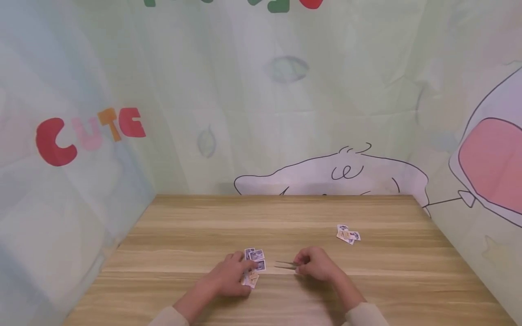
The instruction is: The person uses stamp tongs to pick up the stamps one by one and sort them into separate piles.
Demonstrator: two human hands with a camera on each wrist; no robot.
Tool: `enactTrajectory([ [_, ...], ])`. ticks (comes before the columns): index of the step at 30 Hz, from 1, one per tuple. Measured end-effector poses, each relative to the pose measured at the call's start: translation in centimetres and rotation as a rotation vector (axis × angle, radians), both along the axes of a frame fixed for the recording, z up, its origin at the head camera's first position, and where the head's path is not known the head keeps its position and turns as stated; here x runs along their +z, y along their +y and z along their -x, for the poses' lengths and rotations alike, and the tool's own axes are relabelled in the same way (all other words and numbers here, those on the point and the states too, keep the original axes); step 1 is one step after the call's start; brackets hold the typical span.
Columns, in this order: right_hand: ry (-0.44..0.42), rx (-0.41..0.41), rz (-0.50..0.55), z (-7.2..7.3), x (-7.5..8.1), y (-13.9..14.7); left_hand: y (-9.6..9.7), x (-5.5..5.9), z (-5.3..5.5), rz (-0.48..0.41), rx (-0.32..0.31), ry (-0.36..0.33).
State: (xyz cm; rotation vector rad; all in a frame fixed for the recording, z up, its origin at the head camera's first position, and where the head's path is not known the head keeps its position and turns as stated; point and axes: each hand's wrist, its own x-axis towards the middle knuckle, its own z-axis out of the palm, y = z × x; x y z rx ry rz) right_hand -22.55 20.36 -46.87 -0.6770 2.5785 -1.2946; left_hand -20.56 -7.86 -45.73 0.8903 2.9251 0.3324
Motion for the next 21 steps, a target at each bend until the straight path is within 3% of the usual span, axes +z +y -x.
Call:
enactTrajectory([
  [12, -0.004, 0.014, -0.012, 0.3, -0.1, -1.2, -0.1, 0.0, 0.3, -0.014, 0.000, -0.013],
  [21, -0.026, -0.007, -0.036, 0.4, 0.1, -2.3, -0.4, -0.3, 0.6, 0.052, 0.004, 0.040],
])
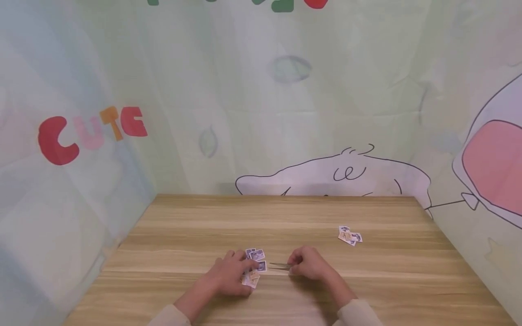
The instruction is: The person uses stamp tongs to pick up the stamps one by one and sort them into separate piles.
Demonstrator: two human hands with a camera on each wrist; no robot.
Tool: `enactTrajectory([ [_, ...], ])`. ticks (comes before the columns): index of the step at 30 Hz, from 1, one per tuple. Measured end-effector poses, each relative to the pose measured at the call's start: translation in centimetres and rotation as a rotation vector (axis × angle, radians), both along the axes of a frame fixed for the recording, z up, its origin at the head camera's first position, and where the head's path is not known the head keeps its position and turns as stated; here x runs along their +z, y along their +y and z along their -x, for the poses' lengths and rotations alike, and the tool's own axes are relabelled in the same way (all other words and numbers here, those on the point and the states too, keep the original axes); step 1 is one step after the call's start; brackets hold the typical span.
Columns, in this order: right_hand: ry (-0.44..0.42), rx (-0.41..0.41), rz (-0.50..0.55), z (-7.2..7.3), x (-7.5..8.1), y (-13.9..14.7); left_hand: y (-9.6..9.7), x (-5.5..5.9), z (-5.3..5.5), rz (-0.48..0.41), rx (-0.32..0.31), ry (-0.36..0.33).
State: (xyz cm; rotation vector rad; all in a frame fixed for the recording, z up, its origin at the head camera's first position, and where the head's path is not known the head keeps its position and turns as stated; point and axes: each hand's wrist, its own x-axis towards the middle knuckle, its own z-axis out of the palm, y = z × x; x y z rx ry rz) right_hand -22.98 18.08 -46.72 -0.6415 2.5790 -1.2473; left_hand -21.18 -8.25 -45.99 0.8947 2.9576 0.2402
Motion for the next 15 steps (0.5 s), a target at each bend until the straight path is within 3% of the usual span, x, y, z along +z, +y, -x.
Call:
enactTrajectory([
  [15, 0.019, 0.011, 0.002, 0.0, -0.2, -1.1, 0.1, 0.0, -0.2, -0.009, -0.003, -0.009],
])
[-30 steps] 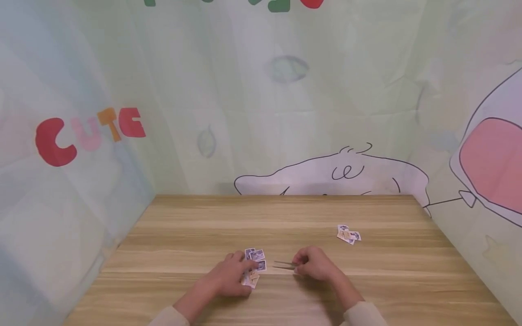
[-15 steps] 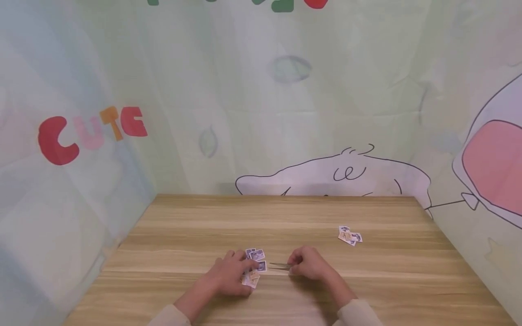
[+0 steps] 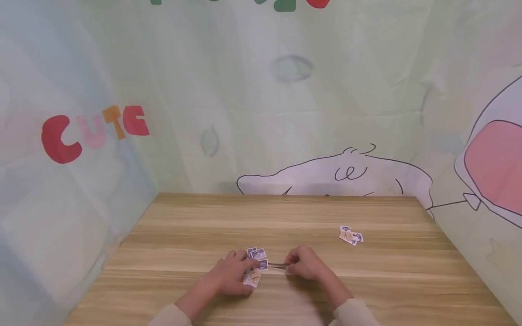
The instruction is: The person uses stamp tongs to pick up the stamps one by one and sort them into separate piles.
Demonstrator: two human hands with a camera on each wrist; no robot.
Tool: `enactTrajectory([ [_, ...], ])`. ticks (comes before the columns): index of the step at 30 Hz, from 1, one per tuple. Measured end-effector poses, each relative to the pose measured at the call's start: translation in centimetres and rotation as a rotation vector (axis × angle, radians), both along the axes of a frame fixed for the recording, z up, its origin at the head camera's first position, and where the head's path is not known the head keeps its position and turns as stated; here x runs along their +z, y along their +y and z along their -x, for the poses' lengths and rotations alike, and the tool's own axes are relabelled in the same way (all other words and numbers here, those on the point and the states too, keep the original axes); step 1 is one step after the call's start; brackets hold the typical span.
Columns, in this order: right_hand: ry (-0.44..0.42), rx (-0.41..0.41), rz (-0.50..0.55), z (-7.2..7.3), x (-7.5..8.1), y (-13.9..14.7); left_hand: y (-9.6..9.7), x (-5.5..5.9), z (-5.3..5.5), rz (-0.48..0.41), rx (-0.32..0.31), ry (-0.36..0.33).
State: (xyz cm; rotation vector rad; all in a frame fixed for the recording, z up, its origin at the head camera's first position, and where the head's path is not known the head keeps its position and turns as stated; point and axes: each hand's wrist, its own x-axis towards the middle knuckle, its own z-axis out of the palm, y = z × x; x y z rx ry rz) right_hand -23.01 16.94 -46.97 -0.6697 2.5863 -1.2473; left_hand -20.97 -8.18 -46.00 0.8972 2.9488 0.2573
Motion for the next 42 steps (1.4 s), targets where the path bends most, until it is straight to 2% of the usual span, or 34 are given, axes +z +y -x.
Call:
enactTrajectory([
  [13, 0.050, 0.045, -0.034, 0.0, 0.0, -0.5, 0.1, 0.0, -0.1, 0.005, 0.005, -0.014],
  [21, 0.037, 0.021, -0.026, -0.7, 0.0, 0.0, 0.1, 0.0, -0.3, -0.002, 0.004, -0.029],
  [30, 0.045, 0.007, -0.021, -1.0, 0.3, 1.0, 0.0, 0.1, -0.1, -0.019, 0.014, -0.038],
  [42, -0.029, -0.022, 0.080, -1.4, 1.0, 2.6, -0.6, 0.5, 0.0, -0.086, 0.050, -0.077],
])
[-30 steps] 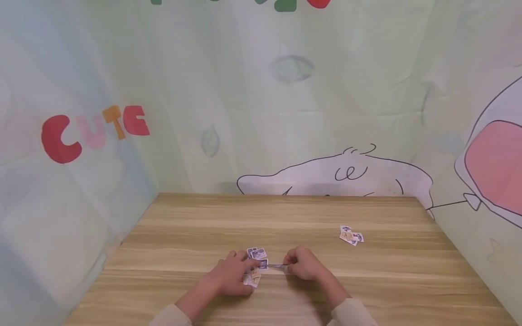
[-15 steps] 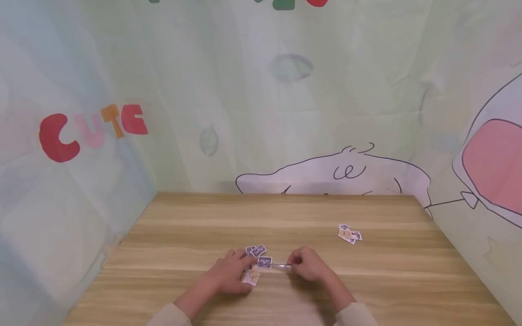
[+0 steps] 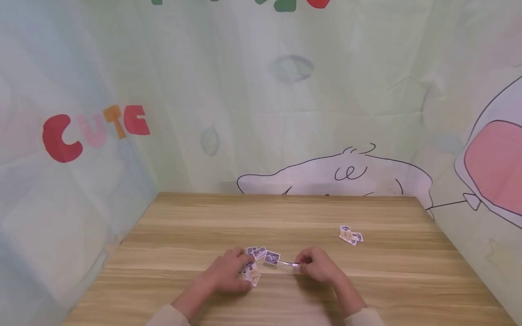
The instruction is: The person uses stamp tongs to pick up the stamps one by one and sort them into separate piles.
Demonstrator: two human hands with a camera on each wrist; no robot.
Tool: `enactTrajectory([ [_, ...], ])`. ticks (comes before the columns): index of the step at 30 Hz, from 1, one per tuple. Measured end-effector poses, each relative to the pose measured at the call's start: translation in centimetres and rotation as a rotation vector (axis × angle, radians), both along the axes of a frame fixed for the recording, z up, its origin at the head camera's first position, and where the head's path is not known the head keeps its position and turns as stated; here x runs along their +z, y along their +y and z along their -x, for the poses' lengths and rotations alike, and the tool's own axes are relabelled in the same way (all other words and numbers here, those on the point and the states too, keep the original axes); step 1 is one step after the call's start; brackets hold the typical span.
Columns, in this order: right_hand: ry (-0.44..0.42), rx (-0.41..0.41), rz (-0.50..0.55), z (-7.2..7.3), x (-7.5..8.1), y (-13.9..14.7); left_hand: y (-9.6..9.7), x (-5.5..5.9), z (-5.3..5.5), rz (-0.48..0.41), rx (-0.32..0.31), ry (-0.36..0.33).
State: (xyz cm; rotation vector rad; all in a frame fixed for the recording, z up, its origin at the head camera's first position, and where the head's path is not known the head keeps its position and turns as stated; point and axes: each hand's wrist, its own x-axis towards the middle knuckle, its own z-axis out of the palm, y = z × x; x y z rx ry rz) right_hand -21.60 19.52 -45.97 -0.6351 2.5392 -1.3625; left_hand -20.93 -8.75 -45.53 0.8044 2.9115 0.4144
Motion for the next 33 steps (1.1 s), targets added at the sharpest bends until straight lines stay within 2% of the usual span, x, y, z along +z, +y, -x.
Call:
enactTrajectory([
  [5, -0.026, -0.004, 0.029, 0.1, 0.1, 0.4, -0.1, 0.0, 0.4, 0.021, 0.001, 0.016],
  [15, 0.023, -0.027, -0.006, 0.5, -0.1, 1.3, 0.0, -0.2, 1.0, 0.009, -0.016, 0.012],
  [21, 0.032, -0.058, -0.024, 1.2, -0.2, 1.8, 0.4, -0.3, 1.2, -0.001, 0.007, -0.015],
  [31, -0.036, -0.110, 0.002, 2.1, -0.3, 2.0, 0.6, -0.4, 1.3, 0.014, 0.014, -0.010],
  [33, -0.048, -0.123, 0.013, 1.8, 0.7, 1.6, 0.5, -0.5, 1.2, 0.012, 0.016, -0.013],
])
